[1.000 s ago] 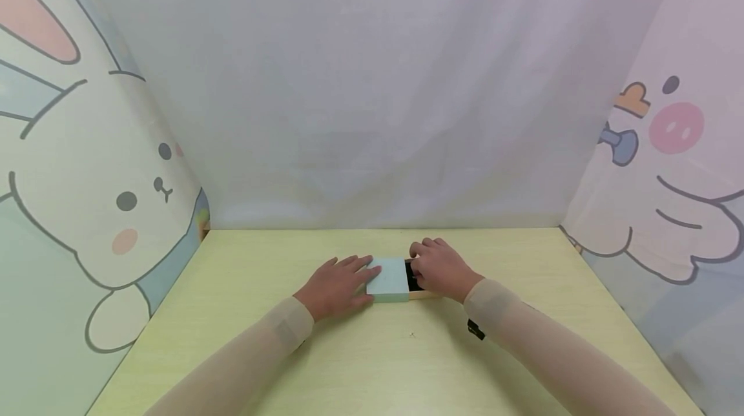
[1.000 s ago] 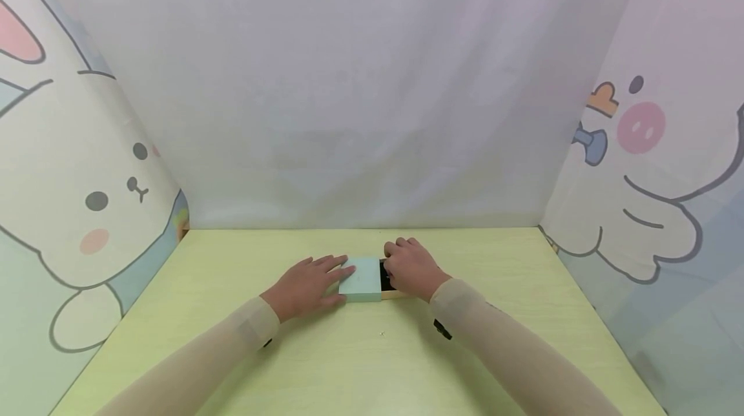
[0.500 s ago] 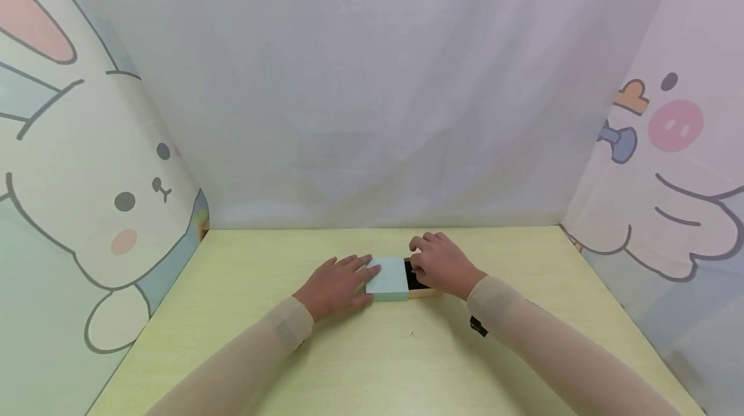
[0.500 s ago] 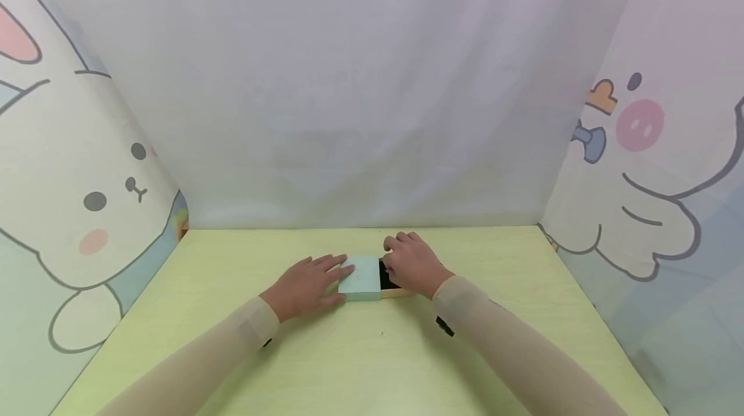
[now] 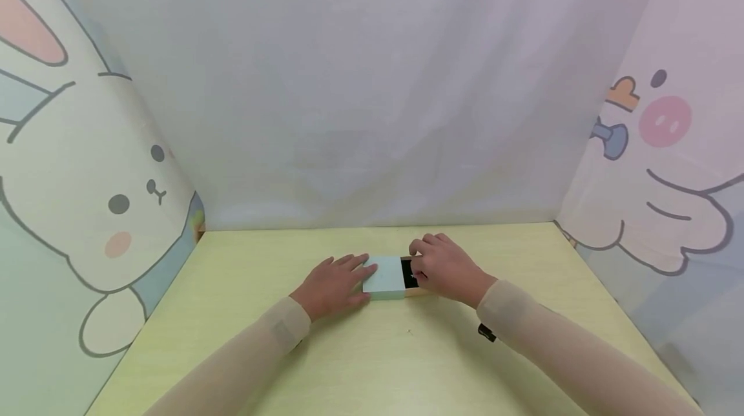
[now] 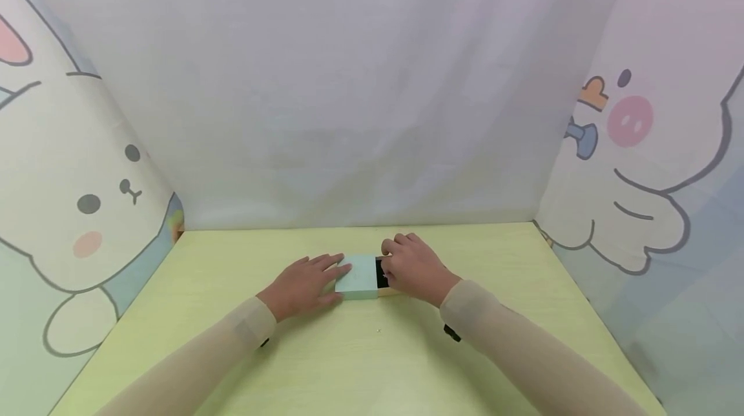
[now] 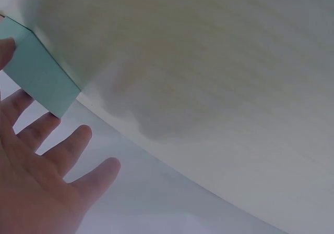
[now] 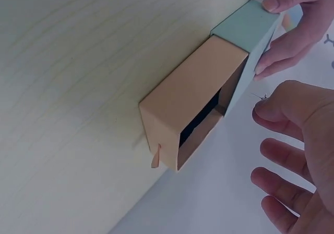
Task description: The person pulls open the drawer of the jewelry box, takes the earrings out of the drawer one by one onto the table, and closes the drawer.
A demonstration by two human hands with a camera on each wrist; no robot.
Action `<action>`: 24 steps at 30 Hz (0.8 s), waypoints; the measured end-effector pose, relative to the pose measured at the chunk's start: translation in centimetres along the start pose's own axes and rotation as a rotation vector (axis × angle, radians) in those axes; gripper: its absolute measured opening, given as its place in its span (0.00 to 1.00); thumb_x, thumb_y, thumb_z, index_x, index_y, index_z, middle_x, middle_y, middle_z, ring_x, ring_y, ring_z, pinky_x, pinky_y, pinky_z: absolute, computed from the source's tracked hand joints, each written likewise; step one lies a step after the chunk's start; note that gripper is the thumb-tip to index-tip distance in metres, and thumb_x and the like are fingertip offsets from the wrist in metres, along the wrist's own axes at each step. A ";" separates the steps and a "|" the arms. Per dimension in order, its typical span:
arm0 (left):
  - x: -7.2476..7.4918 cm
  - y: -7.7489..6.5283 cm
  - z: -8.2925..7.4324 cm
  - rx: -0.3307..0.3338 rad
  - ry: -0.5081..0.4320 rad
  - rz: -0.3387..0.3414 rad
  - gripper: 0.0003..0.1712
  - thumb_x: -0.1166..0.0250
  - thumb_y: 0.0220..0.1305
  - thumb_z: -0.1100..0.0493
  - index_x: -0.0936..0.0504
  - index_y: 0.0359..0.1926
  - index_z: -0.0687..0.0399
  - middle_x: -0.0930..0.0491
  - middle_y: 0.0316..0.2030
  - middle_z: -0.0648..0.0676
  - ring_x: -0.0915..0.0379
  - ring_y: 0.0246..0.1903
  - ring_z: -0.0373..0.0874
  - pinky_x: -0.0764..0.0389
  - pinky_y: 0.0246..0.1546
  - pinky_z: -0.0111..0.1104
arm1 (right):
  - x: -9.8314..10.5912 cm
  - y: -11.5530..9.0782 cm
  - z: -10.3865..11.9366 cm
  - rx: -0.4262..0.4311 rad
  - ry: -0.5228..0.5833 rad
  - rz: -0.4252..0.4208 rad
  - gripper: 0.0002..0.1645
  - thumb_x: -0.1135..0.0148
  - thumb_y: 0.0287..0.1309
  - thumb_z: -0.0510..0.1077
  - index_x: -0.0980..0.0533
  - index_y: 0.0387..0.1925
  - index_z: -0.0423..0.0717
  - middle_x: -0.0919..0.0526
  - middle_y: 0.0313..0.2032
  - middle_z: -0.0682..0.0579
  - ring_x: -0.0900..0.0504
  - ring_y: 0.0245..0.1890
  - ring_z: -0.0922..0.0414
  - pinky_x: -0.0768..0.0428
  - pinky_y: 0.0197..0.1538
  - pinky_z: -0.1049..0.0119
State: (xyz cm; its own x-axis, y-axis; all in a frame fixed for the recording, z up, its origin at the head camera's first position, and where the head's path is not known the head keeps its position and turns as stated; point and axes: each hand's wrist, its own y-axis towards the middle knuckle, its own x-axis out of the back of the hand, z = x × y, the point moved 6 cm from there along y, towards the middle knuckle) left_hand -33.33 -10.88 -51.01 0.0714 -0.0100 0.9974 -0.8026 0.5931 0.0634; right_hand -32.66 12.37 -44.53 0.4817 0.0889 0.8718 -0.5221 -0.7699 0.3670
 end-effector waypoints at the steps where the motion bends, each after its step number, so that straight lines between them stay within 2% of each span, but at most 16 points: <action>1: 0.0 0.0 0.0 0.003 -0.003 0.004 0.40 0.35 0.87 0.31 0.27 0.90 0.34 0.26 0.90 0.51 0.24 0.86 0.54 0.17 0.82 0.63 | 0.3 -0.1 0.3 0.011 -0.006 -0.003 0.16 0.21 0.62 0.38 0.12 0.23 0.61 0.09 0.46 0.57 0.15 0.44 0.54 0.11 0.57 0.55; 10: 0.0 -0.1 0.1 0.002 0.000 0.007 0.40 0.35 0.88 0.31 0.27 0.91 0.34 0.27 0.90 0.50 0.25 0.86 0.53 0.17 0.82 0.63 | 1.5 -1.5 2.1 0.081 -0.039 -0.017 0.10 0.12 0.60 0.43 0.07 0.29 0.60 0.09 0.43 0.58 0.15 0.41 0.55 0.13 0.49 0.60; 14: -0.1 -0.1 0.1 -0.002 -0.009 0.003 0.39 0.34 0.87 0.33 0.27 0.90 0.35 0.26 0.89 0.51 0.24 0.86 0.53 0.17 0.82 0.62 | 1.5 -2.6 2.8 0.105 -0.045 -0.009 0.10 0.12 0.60 0.44 0.08 0.29 0.60 0.12 0.40 0.59 0.17 0.40 0.57 0.18 0.45 0.63; 19: 0.1 -0.2 -0.1 -0.011 -0.012 -0.006 0.39 0.33 0.87 0.34 0.26 0.90 0.35 0.25 0.89 0.51 0.23 0.86 0.53 0.16 0.81 0.62 | 1.5 -4.0 3.7 0.112 -0.033 0.017 0.12 0.11 0.60 0.44 0.10 0.27 0.60 0.13 0.39 0.61 0.19 0.36 0.59 0.22 0.41 0.67; 24: 0.2 -0.3 -0.1 -0.012 -0.006 -0.014 0.38 0.33 0.87 0.34 0.25 0.89 0.36 0.24 0.88 0.51 0.23 0.85 0.53 0.15 0.80 0.62 | 1.4 -5.1 4.4 0.096 0.002 0.084 0.12 0.12 0.60 0.43 0.09 0.27 0.61 0.12 0.39 0.61 0.20 0.36 0.60 0.23 0.41 0.68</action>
State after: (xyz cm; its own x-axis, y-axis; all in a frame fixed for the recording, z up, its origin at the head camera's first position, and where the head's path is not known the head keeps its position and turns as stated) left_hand -33.05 -10.94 -50.82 0.0788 -0.0236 0.9966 -0.7945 0.6024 0.0771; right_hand -26.24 13.60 -46.59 0.4376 0.0223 0.8989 -0.4911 -0.8315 0.2597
